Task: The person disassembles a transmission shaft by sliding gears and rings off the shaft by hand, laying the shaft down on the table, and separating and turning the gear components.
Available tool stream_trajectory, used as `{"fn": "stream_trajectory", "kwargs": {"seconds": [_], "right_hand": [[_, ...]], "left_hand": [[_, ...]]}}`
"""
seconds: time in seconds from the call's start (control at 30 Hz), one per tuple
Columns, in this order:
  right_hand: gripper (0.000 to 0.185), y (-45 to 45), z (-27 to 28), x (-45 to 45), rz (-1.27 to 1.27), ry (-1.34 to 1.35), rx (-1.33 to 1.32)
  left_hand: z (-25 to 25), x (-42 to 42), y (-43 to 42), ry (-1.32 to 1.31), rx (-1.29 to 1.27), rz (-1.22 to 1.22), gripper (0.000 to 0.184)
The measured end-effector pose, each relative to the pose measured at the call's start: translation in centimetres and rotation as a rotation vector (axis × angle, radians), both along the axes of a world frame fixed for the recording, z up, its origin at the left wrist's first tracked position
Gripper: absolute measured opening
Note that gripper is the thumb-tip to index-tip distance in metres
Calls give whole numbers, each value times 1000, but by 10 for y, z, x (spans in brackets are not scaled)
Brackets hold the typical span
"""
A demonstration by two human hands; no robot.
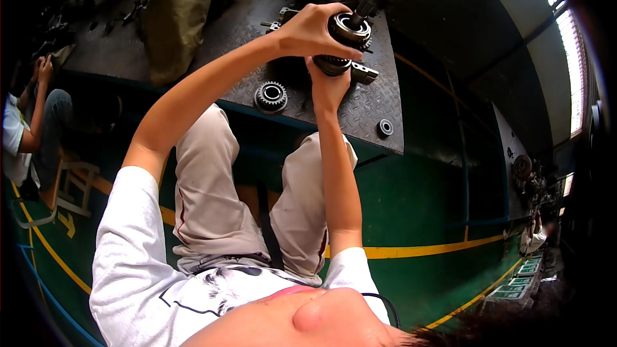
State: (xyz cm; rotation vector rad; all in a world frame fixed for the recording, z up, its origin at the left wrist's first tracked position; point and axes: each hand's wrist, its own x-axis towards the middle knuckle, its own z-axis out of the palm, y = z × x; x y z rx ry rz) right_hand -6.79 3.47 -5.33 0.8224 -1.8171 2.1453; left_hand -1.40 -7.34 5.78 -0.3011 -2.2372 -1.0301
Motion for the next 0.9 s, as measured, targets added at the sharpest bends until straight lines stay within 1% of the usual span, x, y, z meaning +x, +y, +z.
{"fn": "stream_trajectory", "kwargs": {"seconds": [0.1,0.17,0.3,0.53,0.6,0.7,0.8,0.9], "right_hand": [[59,1,1,1,1,-13,10],[51,3,5,6,-12,1,28],[53,4,7,9,-10,15,39],[59,4,7,10,-36,33,-5],[60,5,8,11,-35,27,9],[57,4,4,7,-2,49,-28],[54,2,1,3,2,31,-33],[55,3,2,4,2,44,-63]], "left_hand": [[15,-3,0,77,-48,3,79],[25,-2,2,72,-64,1,78],[30,1,2,41,-118,38,76],[5,9,4,13,-79,43,72],[-1,9,4,-79,-44,0,71],[-10,7,4,-74,-109,10,71],[-14,7,4,-76,-80,-3,71],[-16,4,2,-68,-68,-5,71]]}}
